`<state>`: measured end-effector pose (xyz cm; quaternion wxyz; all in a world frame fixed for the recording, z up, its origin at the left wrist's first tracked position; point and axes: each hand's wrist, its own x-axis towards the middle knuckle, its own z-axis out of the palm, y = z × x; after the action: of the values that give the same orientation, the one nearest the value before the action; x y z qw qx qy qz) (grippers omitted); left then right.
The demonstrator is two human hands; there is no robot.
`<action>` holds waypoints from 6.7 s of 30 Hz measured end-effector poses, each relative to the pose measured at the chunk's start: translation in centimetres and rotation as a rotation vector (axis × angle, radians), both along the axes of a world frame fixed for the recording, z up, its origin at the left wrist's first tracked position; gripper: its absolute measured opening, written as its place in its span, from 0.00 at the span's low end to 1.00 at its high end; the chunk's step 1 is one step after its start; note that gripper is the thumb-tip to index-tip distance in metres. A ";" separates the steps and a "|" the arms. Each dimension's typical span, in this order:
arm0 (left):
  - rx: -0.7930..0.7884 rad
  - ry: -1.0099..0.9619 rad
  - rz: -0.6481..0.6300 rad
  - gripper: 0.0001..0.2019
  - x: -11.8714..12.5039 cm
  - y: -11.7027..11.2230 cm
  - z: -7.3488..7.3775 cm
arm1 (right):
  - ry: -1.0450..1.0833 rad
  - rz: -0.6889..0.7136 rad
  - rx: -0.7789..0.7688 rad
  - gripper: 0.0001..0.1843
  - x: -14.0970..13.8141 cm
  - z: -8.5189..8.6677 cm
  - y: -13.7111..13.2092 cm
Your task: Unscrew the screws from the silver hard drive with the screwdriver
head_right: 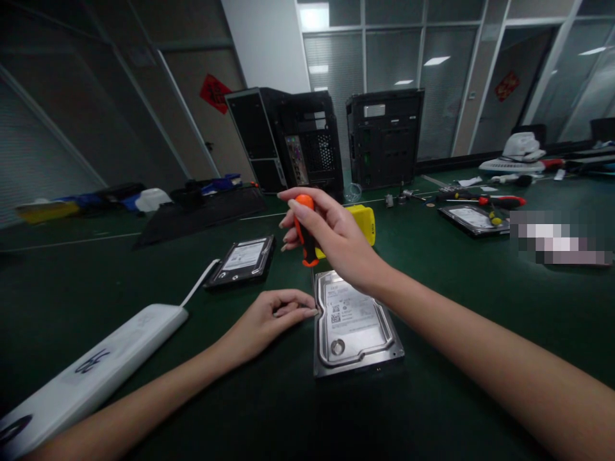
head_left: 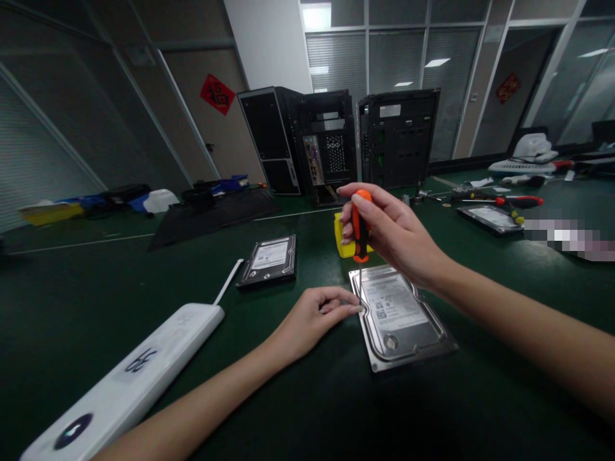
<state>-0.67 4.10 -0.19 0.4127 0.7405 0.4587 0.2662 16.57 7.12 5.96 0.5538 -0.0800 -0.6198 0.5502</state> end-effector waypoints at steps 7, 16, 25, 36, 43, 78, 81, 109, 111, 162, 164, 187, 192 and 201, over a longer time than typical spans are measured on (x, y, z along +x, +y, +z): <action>0.018 0.036 0.005 0.15 -0.2 -0.1 -0.1 | -0.013 0.007 0.005 0.11 0.0 0.0 -0.2; -0.028 0.073 -0.030 0.16 -0.5 0.2 0.2 | -0.028 0.010 0.031 0.11 0.1 0.0 -0.1; -0.063 0.056 -0.047 0.16 -0.8 0.4 0.4 | -0.028 -0.006 0.062 0.12 0.0 0.1 -0.4; -0.104 0.049 -0.081 0.17 -0.7 0.5 0.2 | -0.016 0.049 0.105 0.11 0.1 0.3 -0.8; -0.057 0.061 -0.075 0.16 -0.7 0.5 0.5 | -0.058 0.033 0.109 0.12 0.0 0.2 -0.9; 0.314 0.214 -0.022 0.10 -0.2 -0.4 0.3 | -0.065 -0.016 0.084 0.12 -0.3 0.1 -0.8; 0.310 0.215 -0.021 0.11 -0.2 -0.5 0.4 | -0.067 -0.017 0.086 0.13 -0.3 0.1 -0.8; 0.269 0.289 -0.156 0.14 -0.2 -1.0 0.8 | -0.091 -0.012 0.077 0.10 -0.5 0.1 -0.7; 0.278 0.295 -0.168 0.14 -0.1 -1.2 0.8 | -0.116 0.000 0.075 0.12 -0.4 0.1 -0.7; 0.381 0.249 -0.141 0.06 0.6 -1.6 0.1 | 0.002 0.070 -0.070 0.10 -1.1 -0.3 -0.7; 0.379 0.243 -0.147 0.06 0.6 -1.5 0.1 | -0.009 0.085 -0.064 0.10 -1.1 -0.4 -0.8; 0.364 0.242 -0.133 0.06 0.6 -1.7 0.3 | -0.004 0.053 -0.043 0.11 -1.2 -0.7 -0.8; 0.372 0.243 -0.147 0.06 0.6 -1.6 0.2 | -0.017 0.052 -0.034 0.13 -1.2 -0.7 -0.8; 0.370 0.240 -0.144 0.06 0.7 -1.7 0.3 | -0.019 0.045 -0.030 0.13 -1.2 -0.7 -0.8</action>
<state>-0.02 2.43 0.09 0.2304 0.8608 0.3939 0.2255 15.34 6.33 5.22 0.5342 -0.0795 -0.6183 0.5710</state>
